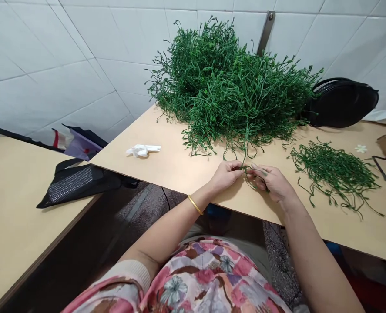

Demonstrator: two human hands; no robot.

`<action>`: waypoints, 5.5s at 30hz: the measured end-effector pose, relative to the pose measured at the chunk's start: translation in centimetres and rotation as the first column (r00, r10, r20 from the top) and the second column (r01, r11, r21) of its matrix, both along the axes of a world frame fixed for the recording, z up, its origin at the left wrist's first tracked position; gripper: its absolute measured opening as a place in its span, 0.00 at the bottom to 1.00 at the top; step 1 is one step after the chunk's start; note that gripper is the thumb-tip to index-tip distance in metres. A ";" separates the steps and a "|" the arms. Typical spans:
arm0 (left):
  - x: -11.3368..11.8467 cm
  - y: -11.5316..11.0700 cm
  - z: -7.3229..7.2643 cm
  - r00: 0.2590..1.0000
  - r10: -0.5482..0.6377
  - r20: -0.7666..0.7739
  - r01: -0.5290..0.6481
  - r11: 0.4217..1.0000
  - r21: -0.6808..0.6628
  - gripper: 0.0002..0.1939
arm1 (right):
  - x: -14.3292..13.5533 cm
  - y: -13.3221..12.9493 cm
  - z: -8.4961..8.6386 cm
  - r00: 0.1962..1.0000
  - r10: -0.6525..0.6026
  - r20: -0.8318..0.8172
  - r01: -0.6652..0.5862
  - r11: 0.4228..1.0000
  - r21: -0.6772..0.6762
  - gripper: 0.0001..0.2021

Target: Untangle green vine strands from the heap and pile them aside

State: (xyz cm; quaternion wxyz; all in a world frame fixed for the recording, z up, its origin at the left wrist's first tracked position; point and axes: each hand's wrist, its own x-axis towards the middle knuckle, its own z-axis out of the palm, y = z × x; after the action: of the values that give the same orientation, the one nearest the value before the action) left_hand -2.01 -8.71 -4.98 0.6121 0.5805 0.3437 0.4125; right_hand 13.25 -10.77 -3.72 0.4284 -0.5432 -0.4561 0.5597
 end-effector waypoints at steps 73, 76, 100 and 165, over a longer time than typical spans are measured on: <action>0.5 0.2 0.1 0.998 -0.055 -0.008 0.056 0.996 0.069 0.22 | 0.2 0.3 0.4 0.957 0.172 0.234 -0.234 0.935 0.268 0.11; 0.9 -0.1 0.4 0.990 -0.103 0.096 0.103 0.995 0.005 0.24 | -0.7 0.1 -0.5 0.983 0.078 -0.164 -0.056 0.990 0.133 0.11; -0.2 -0.3 0.1 0.990 0.097 0.104 -0.083 0.987 -0.136 0.13 | 8.3 -1.0 4.5 0.294 -0.690 0.661 0.250 0.723 0.644 0.12; 1.8 5.6 3.1 0.998 0.044 0.053 -0.039 0.995 -0.090 0.08 | 1.0 5.5 0.6 0.902 -0.209 0.377 -0.086 0.770 0.633 0.10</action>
State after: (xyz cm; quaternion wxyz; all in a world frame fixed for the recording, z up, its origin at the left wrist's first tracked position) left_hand -0.21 -3.14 -1.86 0.6378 0.5340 0.3568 0.4252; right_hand 14.21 -5.29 -3.10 0.4948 -0.4899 -0.6816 0.2251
